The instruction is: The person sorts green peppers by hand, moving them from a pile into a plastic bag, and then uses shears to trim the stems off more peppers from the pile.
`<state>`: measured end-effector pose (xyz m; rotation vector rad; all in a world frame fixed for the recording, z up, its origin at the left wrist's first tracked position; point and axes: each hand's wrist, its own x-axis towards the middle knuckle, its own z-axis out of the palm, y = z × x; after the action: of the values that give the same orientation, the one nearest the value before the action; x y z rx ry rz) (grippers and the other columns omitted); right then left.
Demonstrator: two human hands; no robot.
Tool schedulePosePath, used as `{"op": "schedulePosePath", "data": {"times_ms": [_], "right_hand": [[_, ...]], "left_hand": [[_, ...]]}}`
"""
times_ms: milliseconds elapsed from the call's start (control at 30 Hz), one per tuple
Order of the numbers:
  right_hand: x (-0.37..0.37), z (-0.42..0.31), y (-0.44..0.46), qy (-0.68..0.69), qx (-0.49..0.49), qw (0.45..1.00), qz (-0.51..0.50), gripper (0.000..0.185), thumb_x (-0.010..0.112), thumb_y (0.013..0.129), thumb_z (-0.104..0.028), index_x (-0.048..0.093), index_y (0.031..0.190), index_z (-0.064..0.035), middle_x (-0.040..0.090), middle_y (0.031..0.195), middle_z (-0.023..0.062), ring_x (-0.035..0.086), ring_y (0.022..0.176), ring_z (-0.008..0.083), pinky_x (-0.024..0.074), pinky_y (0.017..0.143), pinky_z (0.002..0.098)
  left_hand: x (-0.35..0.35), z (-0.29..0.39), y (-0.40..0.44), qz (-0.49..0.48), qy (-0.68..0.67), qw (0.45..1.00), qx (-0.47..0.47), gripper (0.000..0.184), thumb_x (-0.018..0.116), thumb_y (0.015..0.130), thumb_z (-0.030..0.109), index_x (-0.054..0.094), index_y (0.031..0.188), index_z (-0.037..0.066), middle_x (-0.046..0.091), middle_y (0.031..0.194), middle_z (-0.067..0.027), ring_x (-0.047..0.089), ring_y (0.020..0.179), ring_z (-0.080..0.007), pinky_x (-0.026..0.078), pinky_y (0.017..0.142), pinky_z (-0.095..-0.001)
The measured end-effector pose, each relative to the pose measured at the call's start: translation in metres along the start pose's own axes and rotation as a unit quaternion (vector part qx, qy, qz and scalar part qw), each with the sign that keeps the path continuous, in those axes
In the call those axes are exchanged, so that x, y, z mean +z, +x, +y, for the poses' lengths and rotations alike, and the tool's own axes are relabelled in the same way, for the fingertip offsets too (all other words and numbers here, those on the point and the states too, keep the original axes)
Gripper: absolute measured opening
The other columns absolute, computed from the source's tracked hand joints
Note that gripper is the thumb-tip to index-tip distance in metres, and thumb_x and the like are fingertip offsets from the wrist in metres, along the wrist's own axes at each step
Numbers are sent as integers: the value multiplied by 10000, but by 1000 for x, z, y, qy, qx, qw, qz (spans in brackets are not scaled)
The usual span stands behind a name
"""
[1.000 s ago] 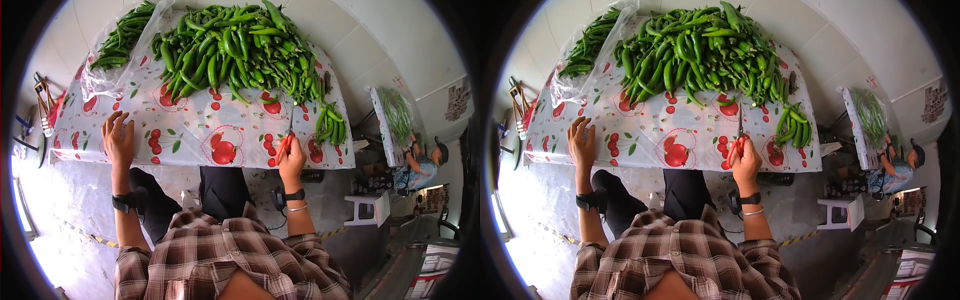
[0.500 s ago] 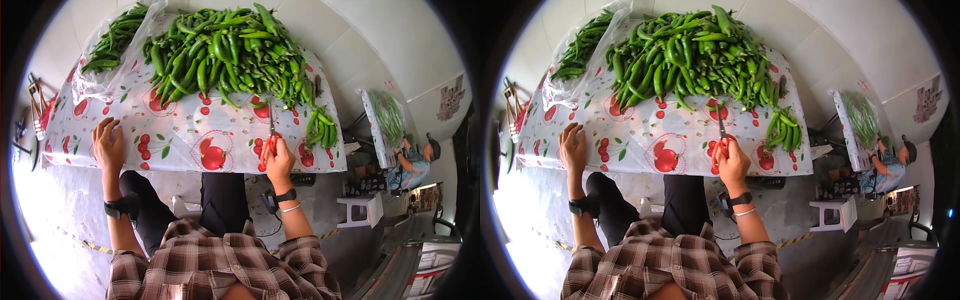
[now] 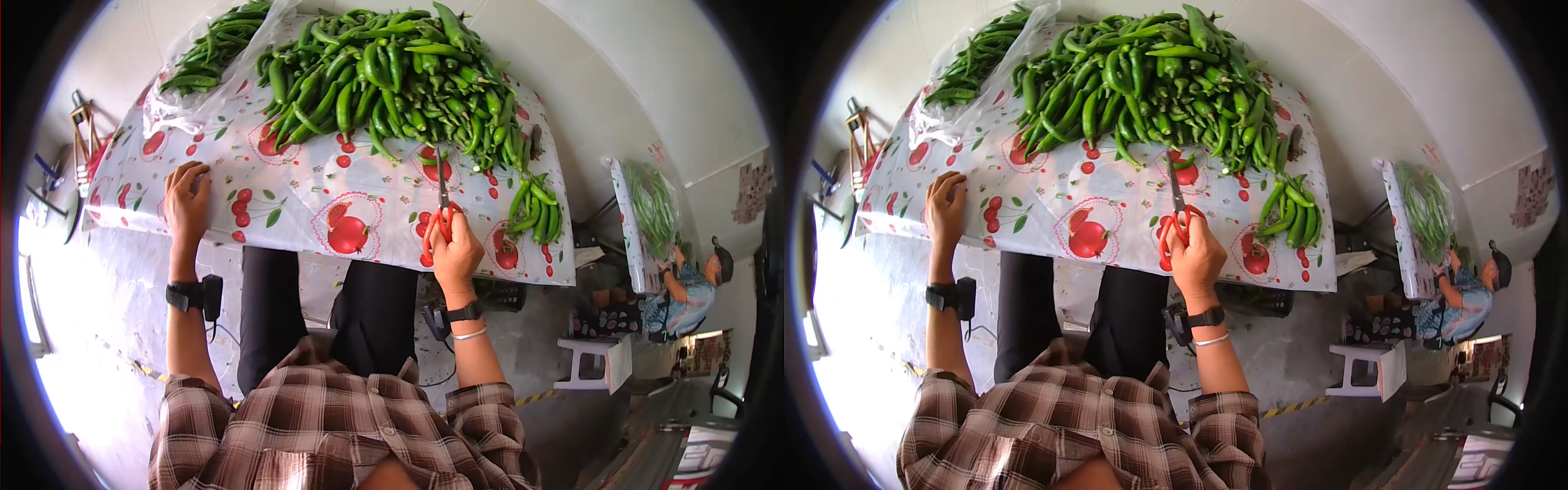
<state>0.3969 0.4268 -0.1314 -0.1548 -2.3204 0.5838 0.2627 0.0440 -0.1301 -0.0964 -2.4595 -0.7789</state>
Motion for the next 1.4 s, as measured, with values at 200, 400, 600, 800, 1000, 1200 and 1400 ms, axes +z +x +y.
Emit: {"op": "schedulePosePath", "data": {"times_ms": [200,400,600,800,1000,1200,1400], "right_hand": [[-2,-1,-1,-6,18,1000,-20,159,668,788,-165,587,874,-59,645,793,116,629,668,305,491,567,364],[-1,1,-2,-9,-4,1000,-14,141,650,808,-173,583,867,-64,635,760,110,623,643,307,479,548,370],[0,-2,0,-25,25,999,-24,144,651,806,-171,575,857,-59,624,715,121,618,624,303,468,540,364],[1,-3,0,-24,-18,1000,3,165,616,840,-140,519,748,-44,592,646,125,594,567,299,436,509,356],[-4,-2,-1,-15,5,999,-40,163,677,766,-143,588,874,-60,638,751,118,628,658,304,478,570,375],[-5,-3,3,117,92,985,-89,115,649,798,-100,585,868,-34,609,712,103,593,620,238,464,552,318],[20,-51,36,351,-1,921,-171,126,649,808,-97,560,863,-27,559,640,29,520,557,75,438,502,247]], "left_hand": [[-1,1,0,-2,1,1000,16,182,561,804,145,671,925,64,631,1021,-41,547,1013,-237,419,887,-327],[0,-1,-2,7,4,1000,16,199,556,802,162,668,931,61,631,1018,-44,549,1004,-246,416,890,-331],[-1,-2,-1,-7,8,1000,11,194,557,808,156,664,938,60,632,1046,-35,554,1019,-226,425,887,-318],[1,-3,-1,4,1,1000,17,190,561,800,146,664,933,57,636,1029,-36,563,984,-234,428,872,-319],[-3,3,0,-4,3,1000,7,178,568,795,141,666,918,58,638,1016,-37,567,969,-235,429,864,-317],[-2,7,1,13,-6,1000,-4,151,578,788,119,669,890,57,642,971,-45,571,940,-236,439,839,-323],[-4,9,1,3,4,1000,23,154,576,795,107,668,904,51,643,979,-47,575,935,-239,439,839,-328]]}}
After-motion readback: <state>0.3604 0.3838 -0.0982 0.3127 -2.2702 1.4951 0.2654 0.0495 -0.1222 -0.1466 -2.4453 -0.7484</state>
